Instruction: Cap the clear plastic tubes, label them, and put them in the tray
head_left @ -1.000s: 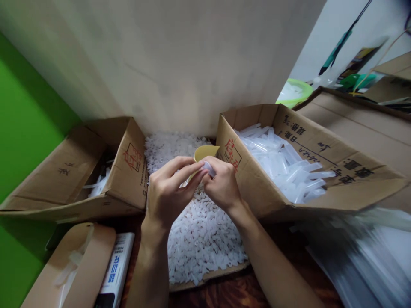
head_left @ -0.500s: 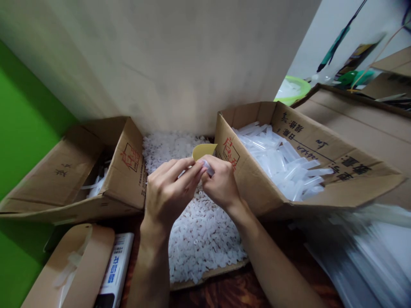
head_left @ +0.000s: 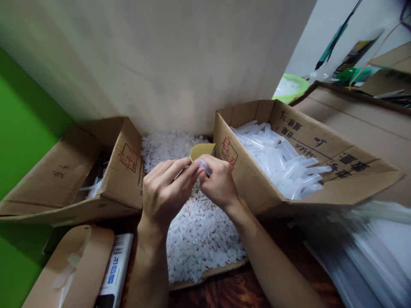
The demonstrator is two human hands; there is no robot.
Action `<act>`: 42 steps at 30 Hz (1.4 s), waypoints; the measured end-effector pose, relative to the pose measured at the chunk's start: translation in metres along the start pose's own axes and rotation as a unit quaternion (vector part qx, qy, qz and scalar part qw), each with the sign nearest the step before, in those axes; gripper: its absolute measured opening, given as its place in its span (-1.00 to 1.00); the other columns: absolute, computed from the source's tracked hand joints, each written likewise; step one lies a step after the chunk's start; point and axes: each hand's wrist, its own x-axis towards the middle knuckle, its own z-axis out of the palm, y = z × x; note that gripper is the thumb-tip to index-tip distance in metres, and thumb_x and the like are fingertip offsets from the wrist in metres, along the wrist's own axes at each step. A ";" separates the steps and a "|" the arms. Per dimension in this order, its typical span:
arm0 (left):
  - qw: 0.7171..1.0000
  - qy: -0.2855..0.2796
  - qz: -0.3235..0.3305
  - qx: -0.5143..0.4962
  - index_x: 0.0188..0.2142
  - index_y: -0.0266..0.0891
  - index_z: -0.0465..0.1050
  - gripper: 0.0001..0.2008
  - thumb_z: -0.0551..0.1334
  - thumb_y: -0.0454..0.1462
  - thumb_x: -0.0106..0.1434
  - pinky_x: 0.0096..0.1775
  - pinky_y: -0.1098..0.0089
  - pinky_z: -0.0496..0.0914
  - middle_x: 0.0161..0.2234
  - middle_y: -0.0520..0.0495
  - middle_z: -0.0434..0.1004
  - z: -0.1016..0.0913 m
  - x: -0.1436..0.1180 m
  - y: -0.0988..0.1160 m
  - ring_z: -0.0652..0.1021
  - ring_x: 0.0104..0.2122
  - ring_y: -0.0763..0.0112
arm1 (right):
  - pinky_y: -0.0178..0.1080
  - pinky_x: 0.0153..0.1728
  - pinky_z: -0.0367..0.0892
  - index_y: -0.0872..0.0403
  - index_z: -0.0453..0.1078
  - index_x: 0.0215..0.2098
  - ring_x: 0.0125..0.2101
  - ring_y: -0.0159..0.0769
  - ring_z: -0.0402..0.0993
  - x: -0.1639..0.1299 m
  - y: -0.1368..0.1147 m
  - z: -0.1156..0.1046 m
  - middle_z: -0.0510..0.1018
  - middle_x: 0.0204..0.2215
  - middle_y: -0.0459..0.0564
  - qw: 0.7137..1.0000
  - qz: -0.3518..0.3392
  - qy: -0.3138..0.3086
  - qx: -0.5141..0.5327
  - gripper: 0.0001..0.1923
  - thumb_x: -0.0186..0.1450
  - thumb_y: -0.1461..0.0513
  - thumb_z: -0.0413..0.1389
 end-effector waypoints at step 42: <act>0.978 0.168 -0.084 -0.093 -0.20 -0.15 0.65 -0.93 0.37 -0.34 0.36 -0.16 0.29 0.55 -0.28 -0.01 0.74 0.043 -0.021 0.005 0.69 -0.30 0.38 | -0.27 -0.41 0.23 0.05 0.39 -0.42 -0.46 -0.29 0.42 0.001 -0.009 -0.003 0.54 -0.48 -0.08 0.997 0.034 -0.031 0.055 -0.85 0.29 0.32 0.03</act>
